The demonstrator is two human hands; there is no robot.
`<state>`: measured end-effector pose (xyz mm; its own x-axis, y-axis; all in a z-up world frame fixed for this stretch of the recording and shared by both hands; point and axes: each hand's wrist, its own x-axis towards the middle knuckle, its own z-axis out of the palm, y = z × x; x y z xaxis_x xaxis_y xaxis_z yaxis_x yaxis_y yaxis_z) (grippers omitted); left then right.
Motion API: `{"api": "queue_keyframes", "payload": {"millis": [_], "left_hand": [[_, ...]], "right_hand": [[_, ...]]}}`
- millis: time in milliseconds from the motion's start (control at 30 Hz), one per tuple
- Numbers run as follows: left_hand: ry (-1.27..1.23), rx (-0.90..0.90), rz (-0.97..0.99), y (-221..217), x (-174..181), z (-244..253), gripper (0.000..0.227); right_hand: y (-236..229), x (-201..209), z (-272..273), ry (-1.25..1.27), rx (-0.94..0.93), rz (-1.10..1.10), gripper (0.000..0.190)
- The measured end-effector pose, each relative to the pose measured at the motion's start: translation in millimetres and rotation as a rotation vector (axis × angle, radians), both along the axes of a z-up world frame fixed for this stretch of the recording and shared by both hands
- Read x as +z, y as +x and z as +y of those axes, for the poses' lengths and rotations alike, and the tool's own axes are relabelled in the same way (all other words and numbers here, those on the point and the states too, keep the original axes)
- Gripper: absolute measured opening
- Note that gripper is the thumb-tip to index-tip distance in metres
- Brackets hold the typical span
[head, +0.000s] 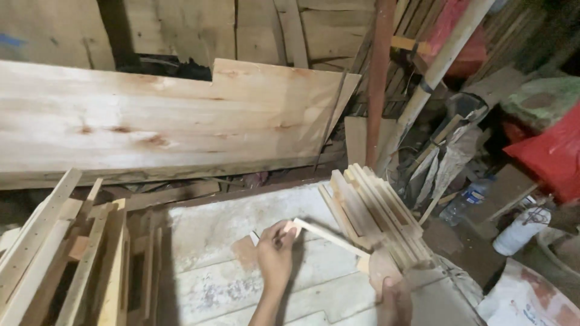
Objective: Inspecting and stacking wooden frame components on a workbench
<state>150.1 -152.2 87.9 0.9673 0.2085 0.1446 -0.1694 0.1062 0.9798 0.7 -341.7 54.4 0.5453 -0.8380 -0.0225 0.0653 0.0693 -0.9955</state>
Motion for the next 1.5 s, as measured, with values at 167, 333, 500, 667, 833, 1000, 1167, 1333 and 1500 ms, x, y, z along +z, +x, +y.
{"api": "queue_keyframes", "payload": {"millis": [167,333,500,667,833,1000,1167,1333,1500], "left_hand": [[0.412,-0.182,-0.381,124.5,-14.6,-133.4,0.031],[0.619,-0.300,-0.359,144.0,-0.4,-180.9,0.023],[0.733,-0.475,-0.030,138.1,13.9,-184.1,0.041],[0.639,-0.507,-0.028,136.1,5.5,-185.6,0.037],[0.810,-0.421,-0.167,137.2,-37.4,-203.2,0.051],[0.694,-0.258,-0.226,59.7,-33.4,-122.7,0.034],[0.395,-0.058,-0.268,-54.6,-34.6,1.3,0.026],[0.373,0.286,-0.372,-165.1,1.9,124.8,0.023],[0.600,0.726,-0.730,-241.7,74.4,212.6,0.019]], "right_hand": [[38.9,-79.2,-126.4,0.053,-0.040,-0.095,0.068],[54.3,-69.3,-136.7,-0.077,-0.134,0.017,0.044],[48.7,-83.5,-152.3,-0.547,-0.149,0.428,0.033],[50.9,-92.7,-163.4,-0.549,-0.167,0.253,0.035],[188.5,-153.9,-312.3,-0.718,-0.043,0.426,0.039],[156.8,-129.0,-268.2,-1.164,0.438,1.161,0.073],[179.3,-182.5,-49.5,-0.579,0.760,0.786,0.058],[147.8,-154.5,135.0,0.118,0.910,0.443,0.051],[-10.2,83.9,290.0,0.701,0.925,0.189,0.054]]}}
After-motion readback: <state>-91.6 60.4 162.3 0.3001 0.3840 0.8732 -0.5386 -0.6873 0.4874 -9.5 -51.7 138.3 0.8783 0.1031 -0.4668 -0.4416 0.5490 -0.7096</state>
